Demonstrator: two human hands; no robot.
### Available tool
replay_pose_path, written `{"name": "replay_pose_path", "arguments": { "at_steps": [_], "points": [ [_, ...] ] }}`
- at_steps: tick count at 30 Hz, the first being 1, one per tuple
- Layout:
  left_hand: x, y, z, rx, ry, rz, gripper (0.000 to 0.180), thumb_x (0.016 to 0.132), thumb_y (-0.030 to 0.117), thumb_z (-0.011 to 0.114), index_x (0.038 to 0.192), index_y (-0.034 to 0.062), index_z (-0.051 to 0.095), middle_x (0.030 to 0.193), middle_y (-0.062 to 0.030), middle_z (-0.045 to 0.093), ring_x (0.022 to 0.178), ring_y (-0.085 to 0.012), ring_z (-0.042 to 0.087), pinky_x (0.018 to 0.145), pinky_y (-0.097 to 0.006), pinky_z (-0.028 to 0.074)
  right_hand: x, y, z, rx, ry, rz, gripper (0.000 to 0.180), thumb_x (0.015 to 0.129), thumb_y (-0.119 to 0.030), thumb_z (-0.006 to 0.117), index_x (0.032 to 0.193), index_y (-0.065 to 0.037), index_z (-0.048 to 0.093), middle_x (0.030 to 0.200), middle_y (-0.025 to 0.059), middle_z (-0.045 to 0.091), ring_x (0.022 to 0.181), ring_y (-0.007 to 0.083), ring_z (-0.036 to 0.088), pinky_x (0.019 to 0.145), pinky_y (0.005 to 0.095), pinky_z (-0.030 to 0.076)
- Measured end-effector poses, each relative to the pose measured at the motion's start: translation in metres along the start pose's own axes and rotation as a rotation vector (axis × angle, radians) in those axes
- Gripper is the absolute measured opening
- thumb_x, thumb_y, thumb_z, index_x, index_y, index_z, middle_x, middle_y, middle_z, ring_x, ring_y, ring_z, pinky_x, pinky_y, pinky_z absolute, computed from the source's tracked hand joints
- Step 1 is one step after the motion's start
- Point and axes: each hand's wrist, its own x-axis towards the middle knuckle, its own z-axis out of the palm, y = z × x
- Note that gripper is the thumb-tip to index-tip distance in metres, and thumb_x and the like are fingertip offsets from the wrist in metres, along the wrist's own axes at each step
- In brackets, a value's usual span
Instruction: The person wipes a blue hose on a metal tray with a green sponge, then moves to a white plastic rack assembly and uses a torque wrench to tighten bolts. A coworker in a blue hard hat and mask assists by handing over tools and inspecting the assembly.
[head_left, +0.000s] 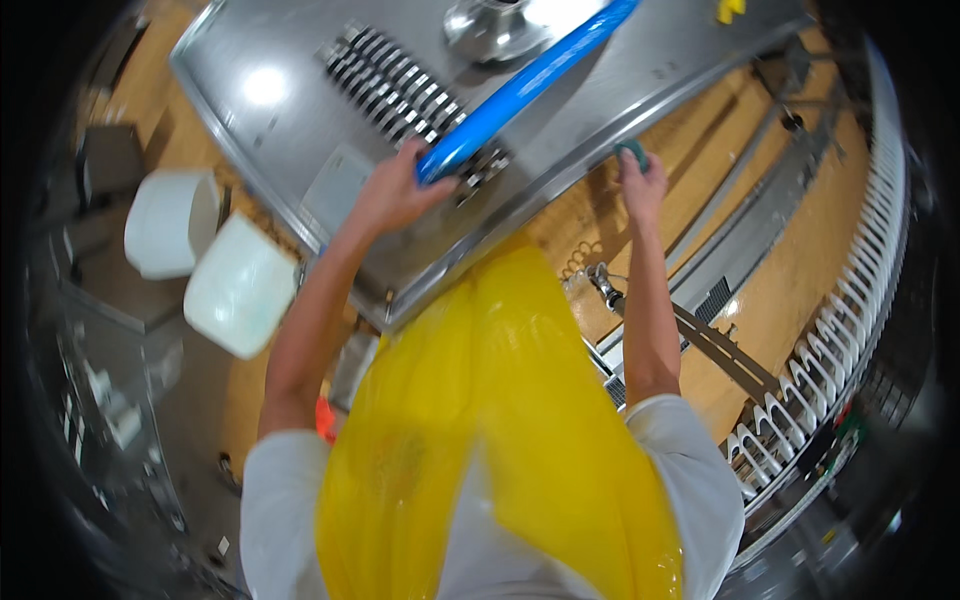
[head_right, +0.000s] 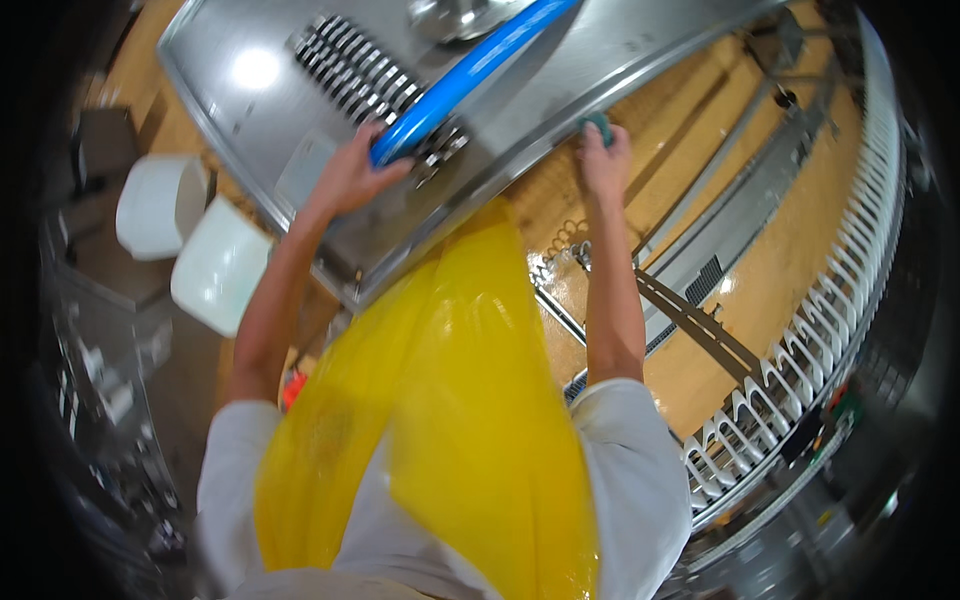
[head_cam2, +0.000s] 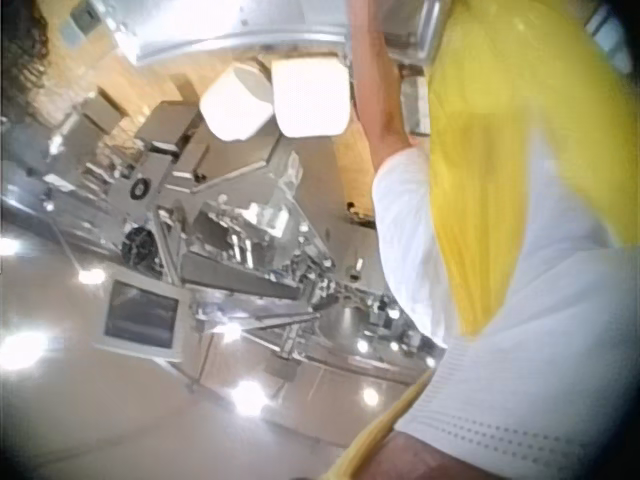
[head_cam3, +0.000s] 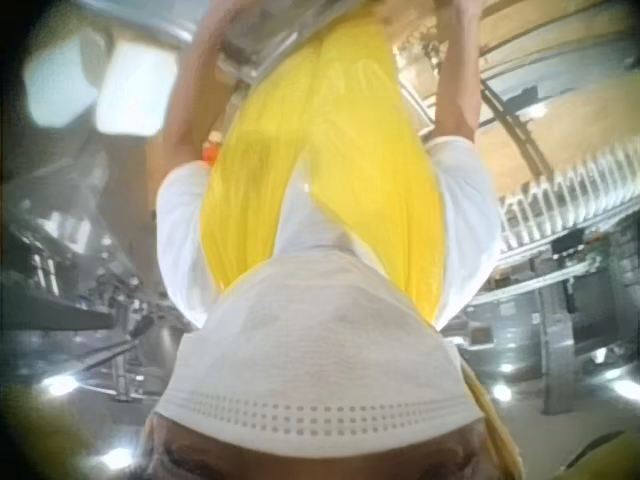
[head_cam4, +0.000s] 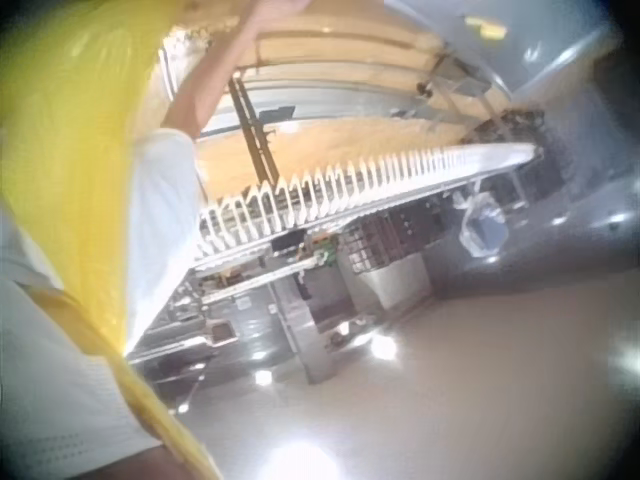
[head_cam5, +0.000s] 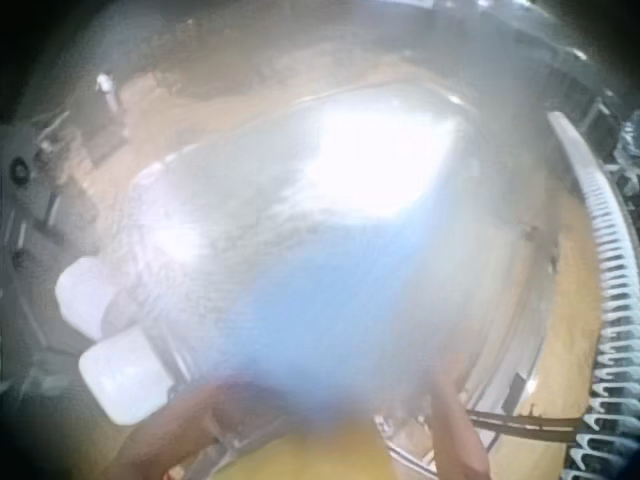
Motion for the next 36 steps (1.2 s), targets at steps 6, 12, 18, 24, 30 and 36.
{"name": "replay_pose_path", "arguments": {
  "at_steps": [6, 12, 18, 24, 30, 36],
  "points": [
    [-0.077, -0.074, -0.023, 0.279, 0.154, 0.144, 0.089, 0.084, 0.051, 0.091, 0.151, 0.0077, 0.052, 0.148, -0.0220, 0.058, 0.134, -0.0407, 0.059, 0.114, -0.053, 0.045, -0.089, 0.030, -0.046, -0.106, -0.026, 0.073, 0.026, 0.106, -0.028, 0.074, 0.111, -0.004, 0.066, 0.088, 0.0032, 0.069, 0.071, 0.0108, 0.066, 0.061, 0.0270, 0.051],
    [-0.173, -0.155, -0.014, 0.433, 0.540, 0.027, 0.089, 0.085, 0.052, 0.090, 0.154, 0.0103, 0.050, 0.151, -0.0210, 0.055, 0.144, -0.0419, 0.051, 0.124, -0.057, 0.036, -0.119, 0.018, -0.050, -0.103, -0.007, 0.124, 0.024, 0.107, -0.030, 0.071, 0.111, -0.007, 0.066, 0.093, 0.0030, 0.069, 0.080, 0.0117, 0.069, 0.063, 0.0260, 0.051],
    [-0.199, -0.095, 0.029, 0.110, 0.676, 0.209, 0.076, 0.095, 0.044, 0.084, 0.155, 0.0114, 0.049, 0.150, -0.0200, 0.058, 0.137, -0.0403, 0.059, 0.116, -0.052, 0.047, -0.143, -0.034, 0.009, -0.139, -0.187, -0.042, 0.023, 0.106, -0.028, 0.069, 0.118, -0.008, 0.068, 0.097, 0.0012, 0.069, 0.086, 0.0102, 0.067, 0.064, 0.0262, 0.051],
    [-0.195, -0.005, 0.084, -1.485, 0.072, -0.089, 0.049, 0.109, 0.043, 0.070, 0.138, 0.0058, 0.060, 0.137, -0.0100, 0.063, 0.119, -0.0163, 0.065, 0.095, -0.036, 0.061, -0.250, -0.069, 0.144, -0.143, -0.764, -0.623, 0.032, 0.094, -0.006, 0.082, 0.124, -0.005, 0.070, 0.112, 0.0075, 0.071, 0.093, 0.0185, 0.068, 0.077, 0.0315, 0.055],
    [-0.210, -0.047, 0.035, -0.582, 0.399, -0.074, 0.032, 0.107, 0.024, 0.070, 0.133, 0.0053, 0.064, 0.141, -0.0127, 0.060, 0.127, -0.0222, 0.062, 0.098, -0.042, 0.055, -0.268, -0.108, 0.146, -0.305, -0.888, -0.589, 0.039, 0.092, -0.015, 0.087, 0.126, -0.004, 0.072, 0.117, 0.0112, 0.070, 0.094, 0.0217, 0.068, 0.082, 0.0337, 0.057],
    [-0.168, -0.085, 0.029, 0.327, 0.623, 0.282, 0.066, 0.099, 0.013, 0.071, 0.160, 0.0086, 0.049, 0.143, -0.0194, 0.059, 0.127, -0.0389, 0.058, 0.108, -0.054, 0.045, -0.241, -0.068, 0.113, -0.414, -0.702, -0.157, 0.030, 0.101, -0.021, 0.078, 0.124, -0.002, 0.071, 0.112, 0.0088, 0.073, 0.092, 0.0152, 0.067, 0.082, 0.0320, 0.057]
  ]
}}
